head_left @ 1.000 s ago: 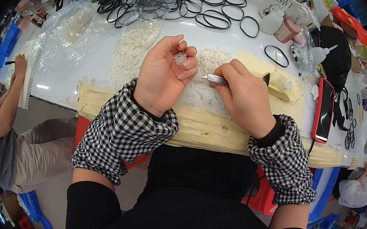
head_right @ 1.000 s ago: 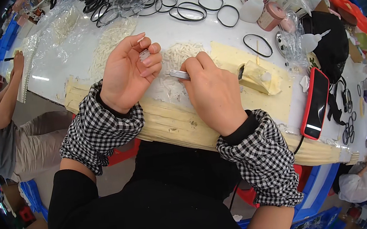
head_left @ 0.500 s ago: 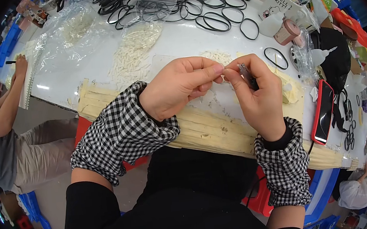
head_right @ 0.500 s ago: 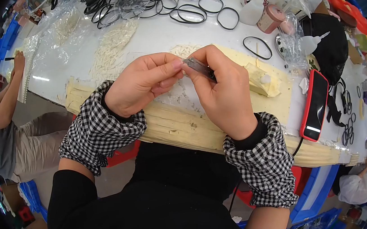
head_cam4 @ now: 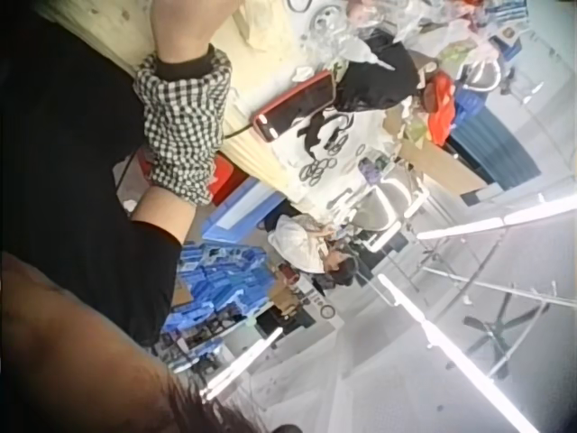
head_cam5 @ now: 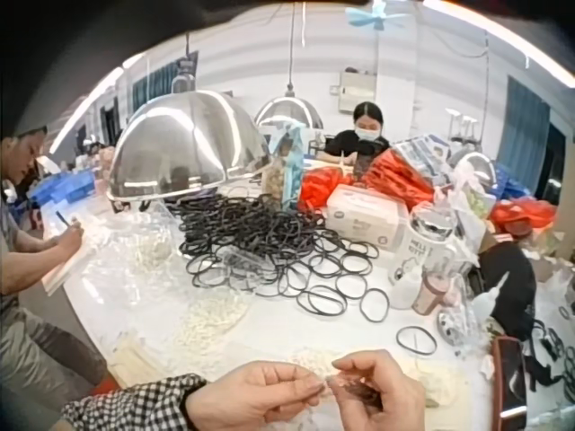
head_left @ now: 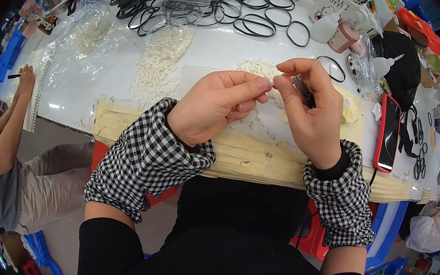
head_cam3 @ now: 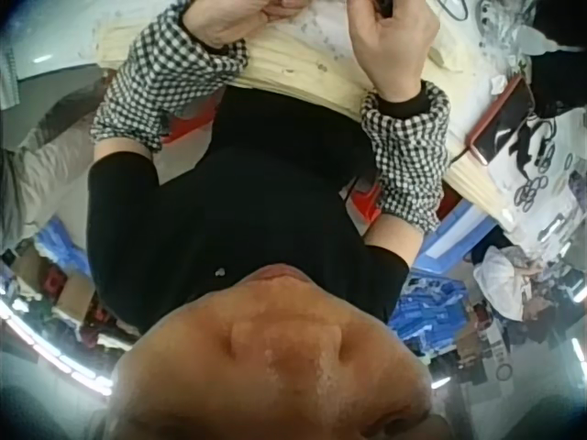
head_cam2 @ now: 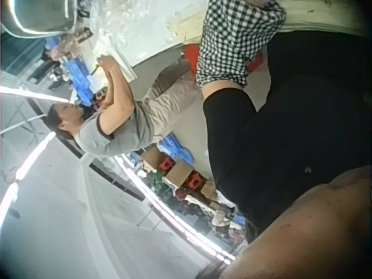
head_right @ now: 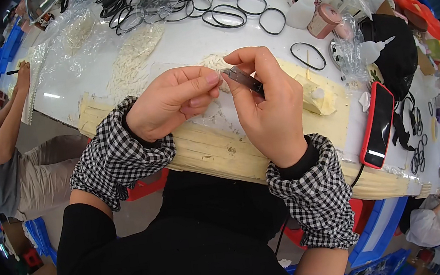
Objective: Placing small white components into plastic bags using tweezers on a factory workbench.
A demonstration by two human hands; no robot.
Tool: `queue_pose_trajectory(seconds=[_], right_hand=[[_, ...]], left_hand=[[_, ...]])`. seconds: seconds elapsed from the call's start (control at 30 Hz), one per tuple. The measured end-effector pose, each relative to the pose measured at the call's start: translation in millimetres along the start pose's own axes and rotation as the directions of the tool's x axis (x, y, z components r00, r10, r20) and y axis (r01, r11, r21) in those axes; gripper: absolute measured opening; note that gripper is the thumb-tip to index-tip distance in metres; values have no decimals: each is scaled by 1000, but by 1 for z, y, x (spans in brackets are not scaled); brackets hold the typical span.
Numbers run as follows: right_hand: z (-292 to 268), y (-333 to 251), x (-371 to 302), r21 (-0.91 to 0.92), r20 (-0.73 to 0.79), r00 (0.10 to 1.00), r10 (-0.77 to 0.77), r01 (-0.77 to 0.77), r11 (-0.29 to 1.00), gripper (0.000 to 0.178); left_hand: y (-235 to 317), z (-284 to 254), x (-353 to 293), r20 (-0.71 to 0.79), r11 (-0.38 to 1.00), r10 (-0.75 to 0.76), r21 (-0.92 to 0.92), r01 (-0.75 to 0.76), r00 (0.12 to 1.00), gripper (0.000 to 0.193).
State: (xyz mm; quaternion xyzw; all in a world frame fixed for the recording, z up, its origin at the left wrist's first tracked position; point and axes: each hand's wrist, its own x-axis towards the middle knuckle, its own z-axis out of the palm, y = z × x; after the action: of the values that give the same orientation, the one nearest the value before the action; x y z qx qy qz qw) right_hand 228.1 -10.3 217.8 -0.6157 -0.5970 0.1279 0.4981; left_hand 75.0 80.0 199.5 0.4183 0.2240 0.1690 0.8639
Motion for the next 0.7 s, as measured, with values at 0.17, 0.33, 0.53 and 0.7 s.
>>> queue_pose_trajectory(seconds=[0.17,0.33,0.53,0.7], right_hand=[[-1,0,1,-60,-10,995,-103,102,993,16],[2,0,1,-40,-5,992,-127,126,991,17],[-2,-2,1,-35,15,995,-97,97,995,18],[-1,-3,0,-31,-15,989,-149,149,988,18]], left_hand=[[0,-3,4,20,998,40,-52,-39,999,22],[-1,-4,2,33,998,59,-15,-59,998,21],[-2,-5,2,62,998,51,-25,-49,997,22],[-2,-4,3,97,998,55,-49,-50,994,27]])
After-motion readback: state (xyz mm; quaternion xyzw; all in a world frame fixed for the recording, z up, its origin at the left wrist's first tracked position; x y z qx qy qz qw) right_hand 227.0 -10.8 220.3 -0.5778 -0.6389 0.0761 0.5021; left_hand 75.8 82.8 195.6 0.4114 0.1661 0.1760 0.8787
